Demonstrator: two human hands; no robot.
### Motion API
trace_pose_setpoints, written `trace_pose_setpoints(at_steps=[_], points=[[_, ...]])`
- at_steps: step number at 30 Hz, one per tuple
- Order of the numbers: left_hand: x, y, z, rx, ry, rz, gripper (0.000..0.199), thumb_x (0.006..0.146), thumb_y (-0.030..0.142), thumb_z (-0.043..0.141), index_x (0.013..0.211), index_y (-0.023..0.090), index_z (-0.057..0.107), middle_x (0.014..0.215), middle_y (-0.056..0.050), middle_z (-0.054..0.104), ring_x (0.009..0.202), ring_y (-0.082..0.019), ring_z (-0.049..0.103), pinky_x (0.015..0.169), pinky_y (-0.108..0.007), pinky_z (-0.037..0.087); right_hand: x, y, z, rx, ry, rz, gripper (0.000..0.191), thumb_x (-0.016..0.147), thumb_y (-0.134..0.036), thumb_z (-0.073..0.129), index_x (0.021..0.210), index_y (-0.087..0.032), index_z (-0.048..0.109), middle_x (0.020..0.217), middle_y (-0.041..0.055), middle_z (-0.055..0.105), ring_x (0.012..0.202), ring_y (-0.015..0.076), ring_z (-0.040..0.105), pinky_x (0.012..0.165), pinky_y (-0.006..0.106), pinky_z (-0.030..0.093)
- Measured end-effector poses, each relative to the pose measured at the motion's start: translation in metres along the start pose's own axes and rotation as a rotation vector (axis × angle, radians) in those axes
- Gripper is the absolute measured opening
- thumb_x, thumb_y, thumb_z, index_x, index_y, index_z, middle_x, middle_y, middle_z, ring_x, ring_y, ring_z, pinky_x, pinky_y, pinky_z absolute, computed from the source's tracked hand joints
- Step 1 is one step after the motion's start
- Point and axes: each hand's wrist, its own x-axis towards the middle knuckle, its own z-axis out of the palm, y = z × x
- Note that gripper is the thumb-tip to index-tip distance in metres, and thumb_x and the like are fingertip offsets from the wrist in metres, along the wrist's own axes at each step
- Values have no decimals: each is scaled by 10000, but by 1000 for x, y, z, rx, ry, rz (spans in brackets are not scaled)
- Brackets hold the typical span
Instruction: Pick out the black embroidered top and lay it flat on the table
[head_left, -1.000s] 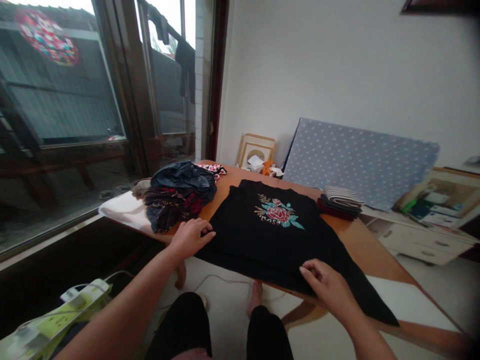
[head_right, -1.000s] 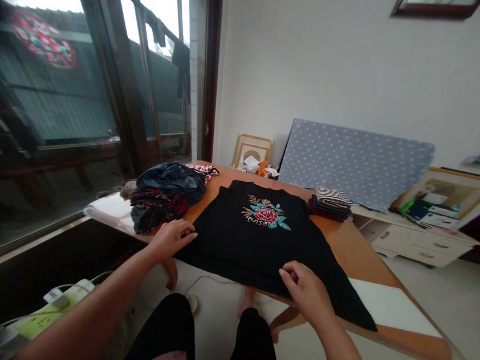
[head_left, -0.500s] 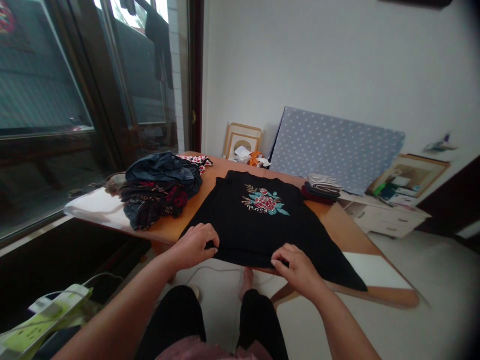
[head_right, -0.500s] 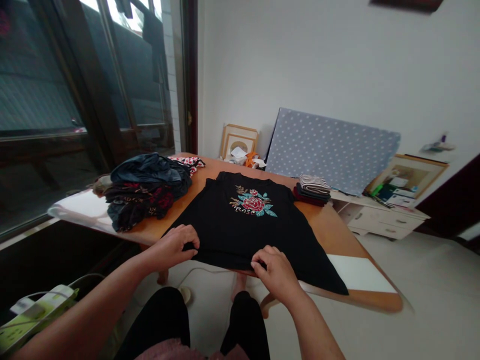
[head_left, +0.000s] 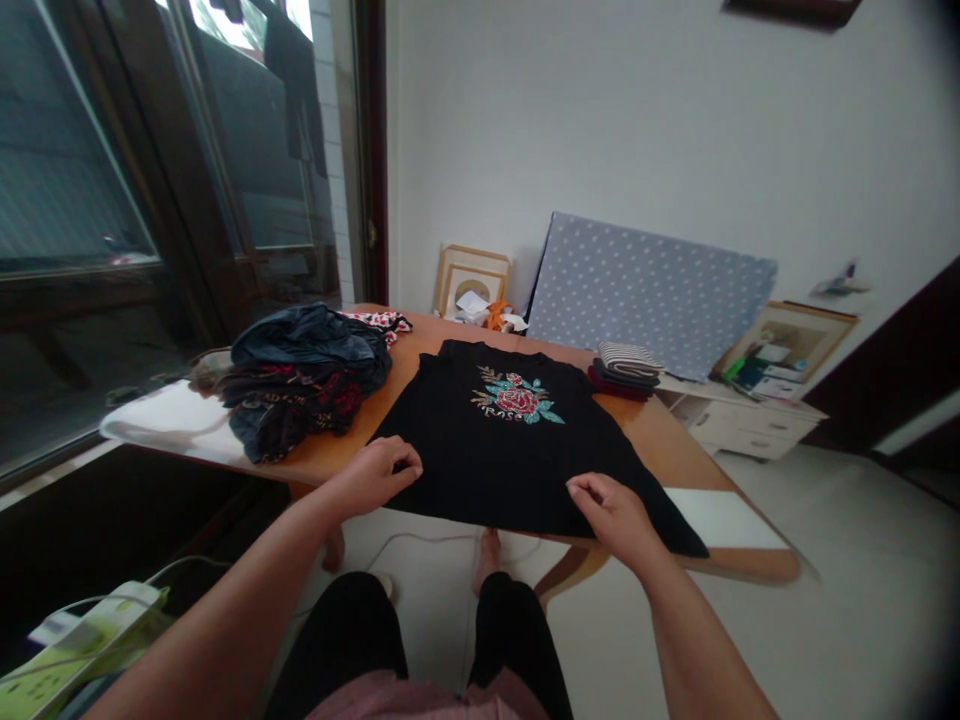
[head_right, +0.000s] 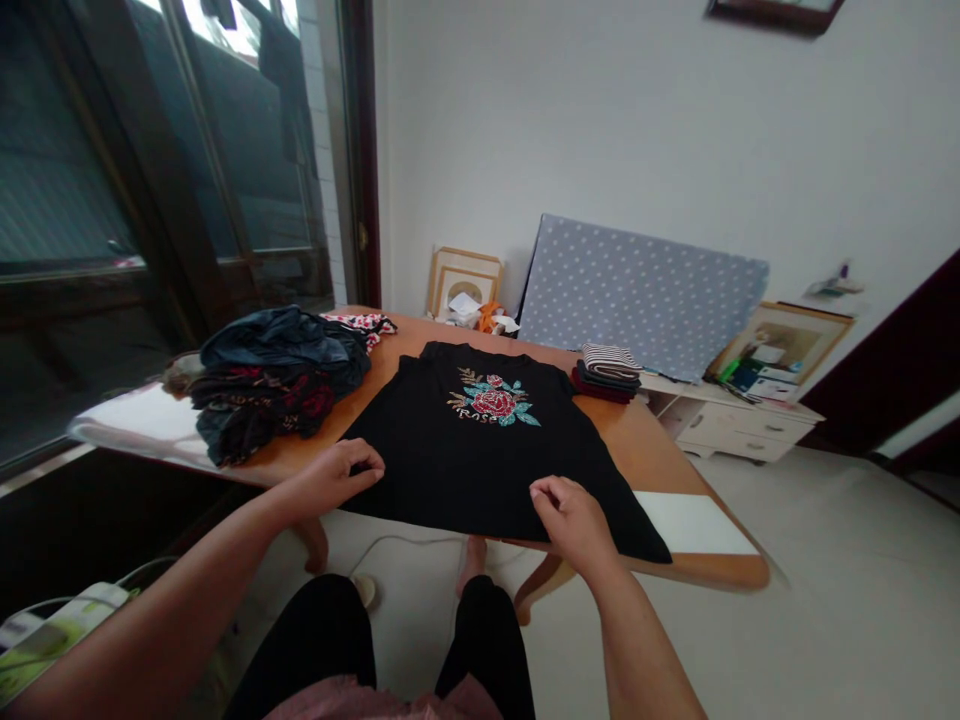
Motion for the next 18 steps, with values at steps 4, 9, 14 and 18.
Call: trace_pose_setpoints(at_steps=[4, 9, 14, 18], points=[[2, -18, 0, 137, 93, 0, 192, 860, 344, 577, 935, 221, 703, 927, -68, 639, 902, -224, 589, 843, -334, 434, -2, 46, -8, -223, 42, 182, 375, 901, -462, 470, 1041, -236, 735, 871, 56, 689, 827, 219, 635, 743, 319, 447], [0, -23, -13, 247, 80, -83, 164, 862, 331, 553, 919, 235, 673, 923, -55, 612, 879, -220, 592, 778, -312, 424, -16, 100, -22, -381, 146, 377, 426, 904, -491, 443, 1096, -225, 716, 963, 102, 701, 890, 254, 663, 751, 349, 464], [23, -17, -19, 271, 63, -151, 167, 866, 370, 559, 891, 238, 658, 883, -53, 628, 827, -214, 604, 687, -293, 395, -8, 101, -26, -308, 163, 354, 439, 904, -534, 438, 1105, -238, 693, 977, 89, 707, 887, 248, 665, 758, 355, 473], [61, -27, -18, 267, 142, -156, 161, 853, 358, 568, 867, 231, 667, 904, -66, 656, 847, -223, 617, 734, -310, 407, 15, 70, -15, -194, 140, 233, 460, 903, -558, 443, 1113, -234, 692, 924, 79, 699, 848, 243, 667, 746, 348, 478]])
